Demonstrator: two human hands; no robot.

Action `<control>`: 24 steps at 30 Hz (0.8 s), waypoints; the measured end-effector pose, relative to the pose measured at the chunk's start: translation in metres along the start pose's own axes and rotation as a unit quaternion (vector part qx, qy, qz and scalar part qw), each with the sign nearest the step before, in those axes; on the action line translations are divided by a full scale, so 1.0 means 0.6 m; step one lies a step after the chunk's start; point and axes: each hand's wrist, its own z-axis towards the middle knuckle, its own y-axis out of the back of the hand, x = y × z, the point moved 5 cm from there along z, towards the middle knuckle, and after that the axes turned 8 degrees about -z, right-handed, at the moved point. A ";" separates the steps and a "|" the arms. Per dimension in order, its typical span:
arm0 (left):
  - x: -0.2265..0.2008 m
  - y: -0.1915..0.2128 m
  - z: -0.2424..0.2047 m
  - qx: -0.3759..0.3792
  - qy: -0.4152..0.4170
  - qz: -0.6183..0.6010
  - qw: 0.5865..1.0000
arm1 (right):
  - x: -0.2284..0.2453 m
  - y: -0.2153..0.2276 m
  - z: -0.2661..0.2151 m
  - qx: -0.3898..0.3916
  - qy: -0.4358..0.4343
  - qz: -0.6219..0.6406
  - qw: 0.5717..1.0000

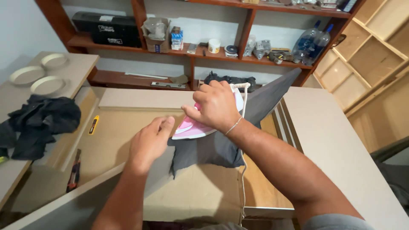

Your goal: Applying a laminate sheet to a wooden board using a hand iron to activate the adhesive

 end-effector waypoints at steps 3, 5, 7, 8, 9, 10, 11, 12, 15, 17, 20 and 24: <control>0.007 -0.007 0.007 -0.003 -0.004 0.034 0.999 | -0.029 -0.005 -0.008 0.005 0.000 -0.004 1.000; -0.007 -0.003 -0.002 0.001 0.003 0.054 0.999 | -0.061 -0.008 -0.015 0.012 -0.003 -0.010 1.000; -0.008 -0.002 0.000 0.002 0.013 0.071 0.997 | -0.095 -0.013 -0.023 0.016 -0.002 -0.014 1.000; -0.002 -0.004 0.006 0.005 0.020 0.080 0.997 | -0.113 -0.017 -0.027 0.021 -0.003 -0.019 1.000; 0.004 -0.006 0.011 0.008 0.028 0.088 0.996 | -0.132 -0.021 -0.032 0.027 -0.003 -0.022 0.999; 0.000 -0.005 0.008 0.007 0.030 0.089 0.996 | -0.154 -0.026 -0.038 0.027 -0.003 -0.020 0.999; -0.002 -0.004 0.005 0.005 0.033 0.090 0.995 | -0.176 -0.033 -0.045 0.031 -0.003 -0.029 0.999; -0.004 -0.004 0.003 0.004 0.037 0.091 0.995 | -0.198 -0.040 -0.051 0.036 -0.003 -0.038 0.999; 0.014 -0.009 0.022 0.005 0.053 0.092 0.994 | -0.256 -0.048 -0.059 0.021 0.008 -0.054 0.998; 0.020 -0.012 0.029 0.005 0.057 0.092 0.994 | -0.288 -0.049 -0.064 0.023 0.008 -0.055 0.998; 0.026 -0.010 0.035 0.006 0.074 0.094 0.993 | -0.340 -0.064 -0.073 0.023 0.012 -0.050 0.998; -0.014 0.002 0.003 -0.014 0.124 0.068 0.990 | -0.398 -0.079 -0.079 0.115 -0.002 -0.075 0.991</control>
